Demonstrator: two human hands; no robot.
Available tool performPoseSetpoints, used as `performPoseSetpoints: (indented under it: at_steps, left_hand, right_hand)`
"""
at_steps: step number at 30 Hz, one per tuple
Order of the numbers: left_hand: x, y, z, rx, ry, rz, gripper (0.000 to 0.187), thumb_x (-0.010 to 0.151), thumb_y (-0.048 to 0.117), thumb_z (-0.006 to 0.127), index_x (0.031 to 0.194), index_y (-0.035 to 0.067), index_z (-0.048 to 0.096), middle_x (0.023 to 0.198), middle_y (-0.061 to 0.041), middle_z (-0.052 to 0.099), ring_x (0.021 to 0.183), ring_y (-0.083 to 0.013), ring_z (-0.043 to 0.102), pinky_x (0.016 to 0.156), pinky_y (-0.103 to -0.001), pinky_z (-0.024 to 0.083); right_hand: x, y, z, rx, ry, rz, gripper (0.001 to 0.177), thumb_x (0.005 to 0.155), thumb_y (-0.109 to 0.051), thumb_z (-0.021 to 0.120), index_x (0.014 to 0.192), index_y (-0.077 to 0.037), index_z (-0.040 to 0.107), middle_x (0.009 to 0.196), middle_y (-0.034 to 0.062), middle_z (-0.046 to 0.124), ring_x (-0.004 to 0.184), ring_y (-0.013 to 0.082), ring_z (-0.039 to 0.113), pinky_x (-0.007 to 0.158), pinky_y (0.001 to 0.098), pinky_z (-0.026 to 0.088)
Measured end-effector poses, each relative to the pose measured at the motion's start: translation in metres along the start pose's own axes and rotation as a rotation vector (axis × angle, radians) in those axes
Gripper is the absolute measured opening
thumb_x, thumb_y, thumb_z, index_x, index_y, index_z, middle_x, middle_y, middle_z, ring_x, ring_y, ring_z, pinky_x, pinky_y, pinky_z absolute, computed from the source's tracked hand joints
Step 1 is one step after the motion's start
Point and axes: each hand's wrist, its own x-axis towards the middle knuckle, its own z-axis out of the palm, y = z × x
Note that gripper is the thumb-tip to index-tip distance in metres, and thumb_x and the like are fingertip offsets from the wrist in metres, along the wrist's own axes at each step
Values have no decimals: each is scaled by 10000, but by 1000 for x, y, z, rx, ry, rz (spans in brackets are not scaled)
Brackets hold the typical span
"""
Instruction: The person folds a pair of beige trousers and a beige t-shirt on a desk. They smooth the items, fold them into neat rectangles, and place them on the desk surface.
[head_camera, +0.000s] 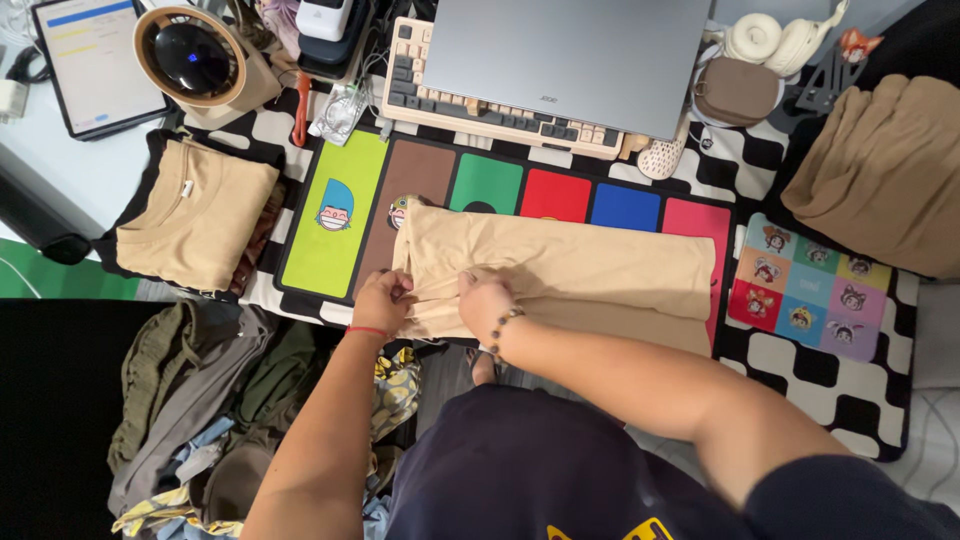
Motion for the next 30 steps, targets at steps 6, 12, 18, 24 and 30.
performPoseSetpoints:
  at_steps: [6,12,18,24,30]
  left_hand:
    - [-9,36,-15,197,125,195,203,673,-22,765,820,52,645,859,-106,632,868,-353,619,763,-440,512]
    - [-27,90,-51,182,124,518,170,621,-29,691,728,61,593,857,-110,656,818,-383,595,740,-454,497]
    - [0,82,-46,-76,-283,93,142,782,12,682,793,82,559,711,-84,647,681,-236,629,664,-343,515]
    - [62,67,-18,-694,-210,-353,188,1041,255,602,1053,68,618,870,-95,521,734,-252,412,635,-409,399]
    - [63,70,13,-671,-244,-447,460,990,457,578,1191,51,656,1087,-77,733,977,-173,682,883,-320,538]
  right_hand:
    - [-74,53,-20,244,603,-226,198,849,-229,614,973,-103,701,1144,87,618,806,216,614,672,371,494]
    - [-109,83,-32,677,695,-194,105,858,-192,656,940,-139,697,1270,67,618,994,260,616,792,399,500]
    - [-106,80,-8,1152,779,36,187,721,-118,787,816,-113,626,1204,106,638,1082,313,607,897,433,513]
    - [-50,91,47,1881,176,402,275,822,-126,802,1009,-54,613,904,69,669,762,128,636,648,279,556]
    - [-15,99,64,2188,33,741,764,820,-83,773,1447,-74,337,927,69,679,726,143,619,585,285,514]
